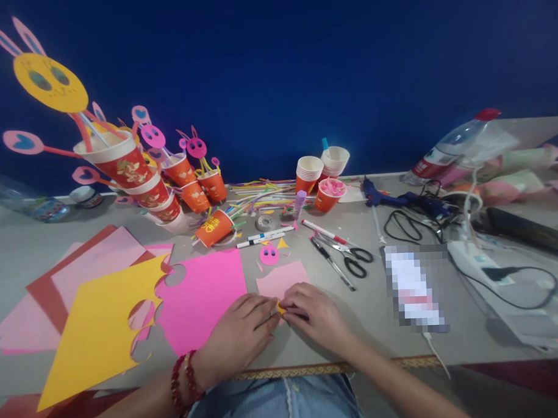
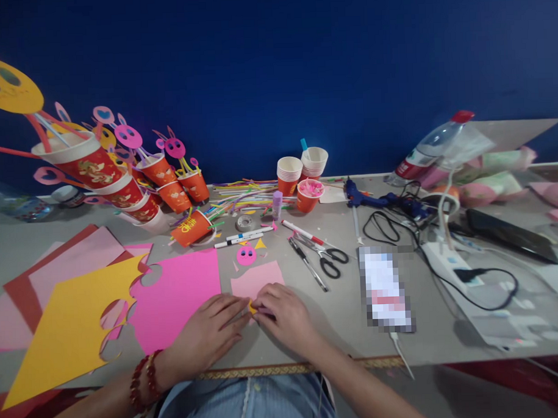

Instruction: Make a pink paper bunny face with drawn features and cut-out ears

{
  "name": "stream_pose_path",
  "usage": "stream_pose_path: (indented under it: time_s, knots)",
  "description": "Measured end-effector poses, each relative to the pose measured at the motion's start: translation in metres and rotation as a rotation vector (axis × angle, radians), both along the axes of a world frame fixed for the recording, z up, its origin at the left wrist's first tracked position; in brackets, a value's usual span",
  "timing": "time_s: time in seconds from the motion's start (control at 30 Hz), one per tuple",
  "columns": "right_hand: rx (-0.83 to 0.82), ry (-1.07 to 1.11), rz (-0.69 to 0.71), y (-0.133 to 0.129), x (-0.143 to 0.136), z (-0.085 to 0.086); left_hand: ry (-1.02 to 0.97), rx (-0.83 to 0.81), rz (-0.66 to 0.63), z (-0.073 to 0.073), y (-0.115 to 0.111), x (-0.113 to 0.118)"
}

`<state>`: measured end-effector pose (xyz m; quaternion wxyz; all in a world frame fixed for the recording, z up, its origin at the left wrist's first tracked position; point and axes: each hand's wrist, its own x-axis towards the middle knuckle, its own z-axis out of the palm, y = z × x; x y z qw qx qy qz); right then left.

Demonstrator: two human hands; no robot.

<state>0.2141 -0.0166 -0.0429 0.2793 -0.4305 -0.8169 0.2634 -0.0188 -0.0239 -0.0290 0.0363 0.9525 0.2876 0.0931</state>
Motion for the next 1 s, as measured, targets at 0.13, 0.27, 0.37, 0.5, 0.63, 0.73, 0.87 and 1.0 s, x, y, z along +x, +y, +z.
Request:
stream_pose_path:
  time_s: [0.13, 0.27, 0.37, 0.5, 0.63, 0.73, 0.87, 1.0]
  knots:
    - [-0.006, -0.002, -0.004, 0.000, 0.000, 0.001, 0.016, 0.005, 0.000, -0.003, -0.001, 0.000]
    - [-0.028, 0.078, -0.023, -0.001, -0.001, 0.001, 0.029, 0.020, 0.006, -0.005, -0.002, 0.001]
    - [-0.052, 0.196, -0.098, -0.001, 0.003, 0.006, 0.049, 0.017, 0.002, -0.004, -0.001, 0.001]
    - [0.003, 0.239, -0.287, 0.009, 0.027, 0.017, 0.077, 0.001, -0.024, -0.006, 0.000, -0.001]
    - [0.032, 0.095, -0.519, 0.028, 0.072, 0.027, 0.061, 0.002, -0.026, -0.012, 0.000, -0.004]
    - [0.051, -0.027, -0.643, 0.041, 0.097, 0.031, 0.049, -0.005, -0.021, -0.014, -0.001, -0.003]
    - [0.048, -0.322, -0.546, 0.054, 0.096, 0.027, 0.062, -0.018, -0.020, -0.011, -0.001, -0.002]
    - [0.164, -0.605, -0.530, 0.065, 0.074, 0.019, 0.077, -0.023, -0.009, -0.009, -0.001, -0.001]
